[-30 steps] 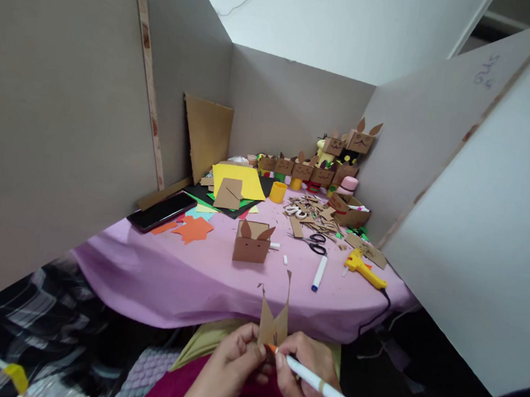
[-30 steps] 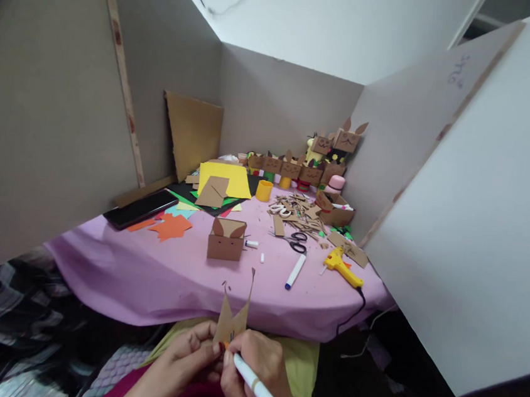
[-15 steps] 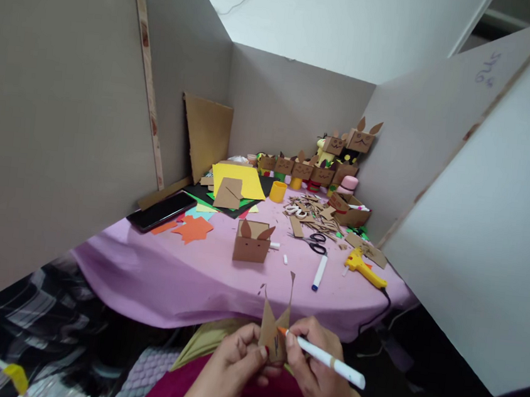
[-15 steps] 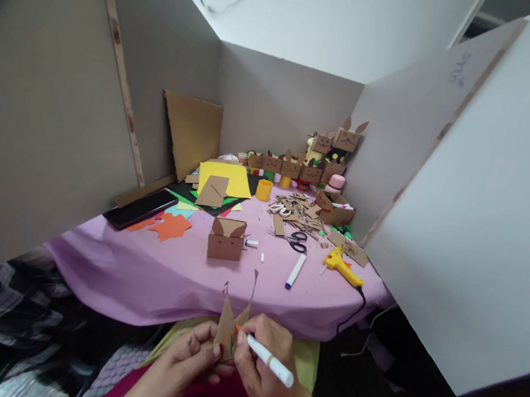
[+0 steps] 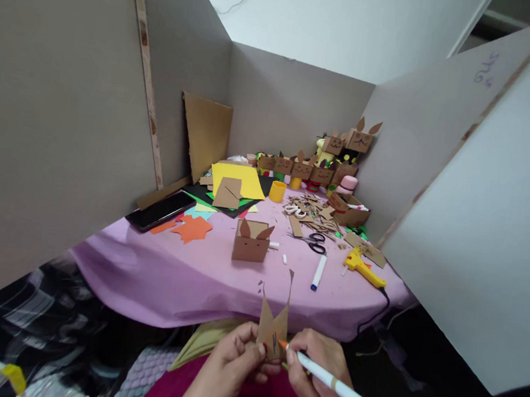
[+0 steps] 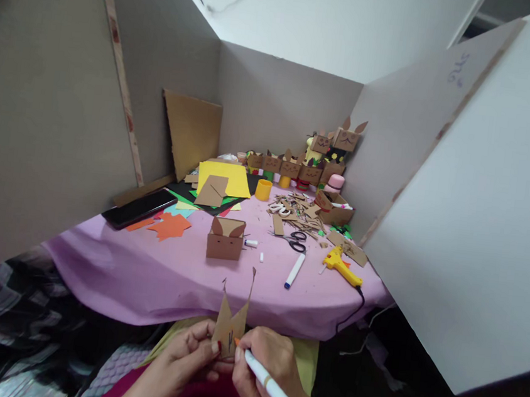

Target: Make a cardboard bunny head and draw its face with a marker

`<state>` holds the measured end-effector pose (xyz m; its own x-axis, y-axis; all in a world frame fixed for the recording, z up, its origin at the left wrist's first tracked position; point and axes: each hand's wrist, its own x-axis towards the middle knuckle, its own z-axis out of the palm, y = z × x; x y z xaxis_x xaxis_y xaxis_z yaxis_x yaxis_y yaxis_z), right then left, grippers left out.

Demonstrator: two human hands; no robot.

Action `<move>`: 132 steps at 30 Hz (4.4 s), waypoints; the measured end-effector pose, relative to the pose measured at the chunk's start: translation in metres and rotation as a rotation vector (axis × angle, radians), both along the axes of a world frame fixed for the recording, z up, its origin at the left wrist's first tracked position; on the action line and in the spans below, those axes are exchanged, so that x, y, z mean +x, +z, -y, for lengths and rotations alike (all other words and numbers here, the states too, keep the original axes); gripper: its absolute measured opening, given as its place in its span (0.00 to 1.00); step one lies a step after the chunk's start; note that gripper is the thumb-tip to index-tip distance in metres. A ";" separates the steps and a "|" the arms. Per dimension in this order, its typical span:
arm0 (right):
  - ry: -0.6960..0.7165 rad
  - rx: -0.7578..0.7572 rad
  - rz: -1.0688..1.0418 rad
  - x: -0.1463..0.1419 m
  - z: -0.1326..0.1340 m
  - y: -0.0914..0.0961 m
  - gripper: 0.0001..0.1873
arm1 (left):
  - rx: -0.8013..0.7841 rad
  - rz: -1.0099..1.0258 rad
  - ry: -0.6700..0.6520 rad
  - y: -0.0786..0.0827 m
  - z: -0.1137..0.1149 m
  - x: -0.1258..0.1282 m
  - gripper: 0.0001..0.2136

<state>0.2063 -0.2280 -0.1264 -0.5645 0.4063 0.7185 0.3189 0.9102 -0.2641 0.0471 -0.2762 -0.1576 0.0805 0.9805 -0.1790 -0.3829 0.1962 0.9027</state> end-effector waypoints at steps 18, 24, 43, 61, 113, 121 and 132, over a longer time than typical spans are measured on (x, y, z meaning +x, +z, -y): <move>-0.024 0.009 0.047 0.002 0.000 -0.004 0.08 | -0.007 -0.021 0.003 0.005 0.000 -0.001 0.12; -0.092 -0.007 0.020 0.003 -0.010 0.000 0.08 | -0.015 -0.027 0.001 0.007 0.002 -0.001 0.14; -0.241 -0.276 -0.217 -0.001 -0.012 -0.022 0.09 | -0.089 -0.009 0.098 0.004 -0.003 -0.001 0.19; -0.225 -0.508 -0.320 -0.010 -0.004 -0.034 0.08 | -0.104 0.022 0.131 0.005 -0.004 0.000 0.09; -0.273 -0.652 -0.422 -0.008 -0.035 -0.035 0.13 | 0.221 -0.279 0.295 0.047 -0.087 -0.084 0.28; -0.186 -0.384 -0.694 0.019 0.007 0.003 0.14 | -0.081 0.122 0.119 0.019 -0.011 -0.019 0.31; -0.078 -0.242 -0.351 0.003 0.027 0.013 0.06 | -0.037 0.157 0.016 0.014 0.003 -0.002 0.32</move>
